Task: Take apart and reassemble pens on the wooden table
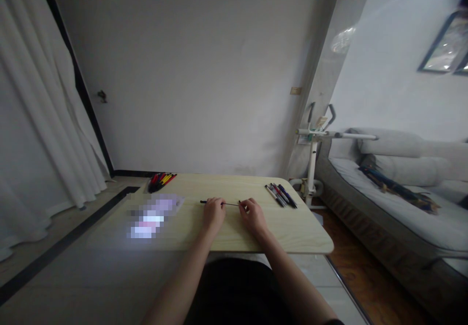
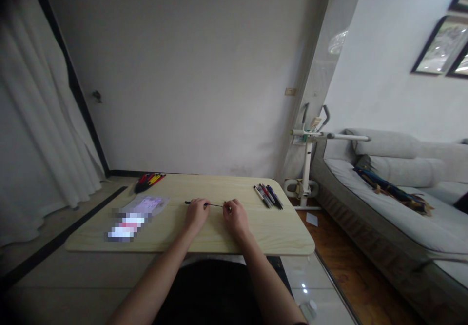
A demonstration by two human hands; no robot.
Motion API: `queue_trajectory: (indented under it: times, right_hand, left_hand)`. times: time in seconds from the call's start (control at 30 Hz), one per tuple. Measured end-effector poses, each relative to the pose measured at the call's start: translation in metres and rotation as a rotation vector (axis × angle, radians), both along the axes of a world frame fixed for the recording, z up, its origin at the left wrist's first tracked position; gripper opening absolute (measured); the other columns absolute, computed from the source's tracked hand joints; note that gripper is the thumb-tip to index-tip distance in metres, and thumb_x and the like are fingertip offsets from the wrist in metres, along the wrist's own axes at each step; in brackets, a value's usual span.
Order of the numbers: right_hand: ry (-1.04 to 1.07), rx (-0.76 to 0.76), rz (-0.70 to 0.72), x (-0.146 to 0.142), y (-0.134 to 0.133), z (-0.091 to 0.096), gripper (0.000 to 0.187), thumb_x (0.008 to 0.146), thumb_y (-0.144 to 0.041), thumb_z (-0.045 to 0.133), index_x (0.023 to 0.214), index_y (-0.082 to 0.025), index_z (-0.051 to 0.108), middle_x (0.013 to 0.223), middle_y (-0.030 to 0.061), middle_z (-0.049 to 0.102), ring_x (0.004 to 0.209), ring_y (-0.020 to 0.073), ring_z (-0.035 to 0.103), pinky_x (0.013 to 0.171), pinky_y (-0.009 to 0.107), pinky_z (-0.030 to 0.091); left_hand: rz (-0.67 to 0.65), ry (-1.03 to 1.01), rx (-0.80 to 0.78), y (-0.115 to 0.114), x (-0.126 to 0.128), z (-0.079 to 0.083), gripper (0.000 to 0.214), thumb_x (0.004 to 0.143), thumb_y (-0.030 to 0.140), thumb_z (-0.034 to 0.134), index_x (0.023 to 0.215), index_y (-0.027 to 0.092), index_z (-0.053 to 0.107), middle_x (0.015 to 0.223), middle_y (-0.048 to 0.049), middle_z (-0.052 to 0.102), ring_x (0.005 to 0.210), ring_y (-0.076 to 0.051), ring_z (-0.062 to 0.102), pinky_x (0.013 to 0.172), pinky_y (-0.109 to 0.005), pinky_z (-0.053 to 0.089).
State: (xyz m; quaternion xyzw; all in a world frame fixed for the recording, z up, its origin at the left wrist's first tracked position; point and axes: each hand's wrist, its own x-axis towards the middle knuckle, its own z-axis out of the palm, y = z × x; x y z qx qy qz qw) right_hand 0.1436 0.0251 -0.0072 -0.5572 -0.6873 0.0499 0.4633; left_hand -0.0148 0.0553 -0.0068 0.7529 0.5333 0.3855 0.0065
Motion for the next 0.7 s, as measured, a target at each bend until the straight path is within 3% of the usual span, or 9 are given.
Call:
queue_trajectory:
  times: [0.7]
  right_hand:
    - [0.021, 0.006, 0.034, 0.0088, 0.0013, 0.0075, 0.016, 0.077, -0.027, 0.048, 0.074, -0.017, 0.061, 0.076, 0.0044, 0.057, 0.063, 0.0128, 0.053, 0.059, 0.024, 0.042]
  left_hand:
    - [-0.109, -0.18, 0.038, 0.0057, 0.0021, -0.0021, 0.01, 0.072, 0.011, 0.054, 0.078, 0.014, 0.062, 0.081, -0.0065, 0.062, 0.082, -0.017, 0.054, 0.078, -0.032, 0.042]
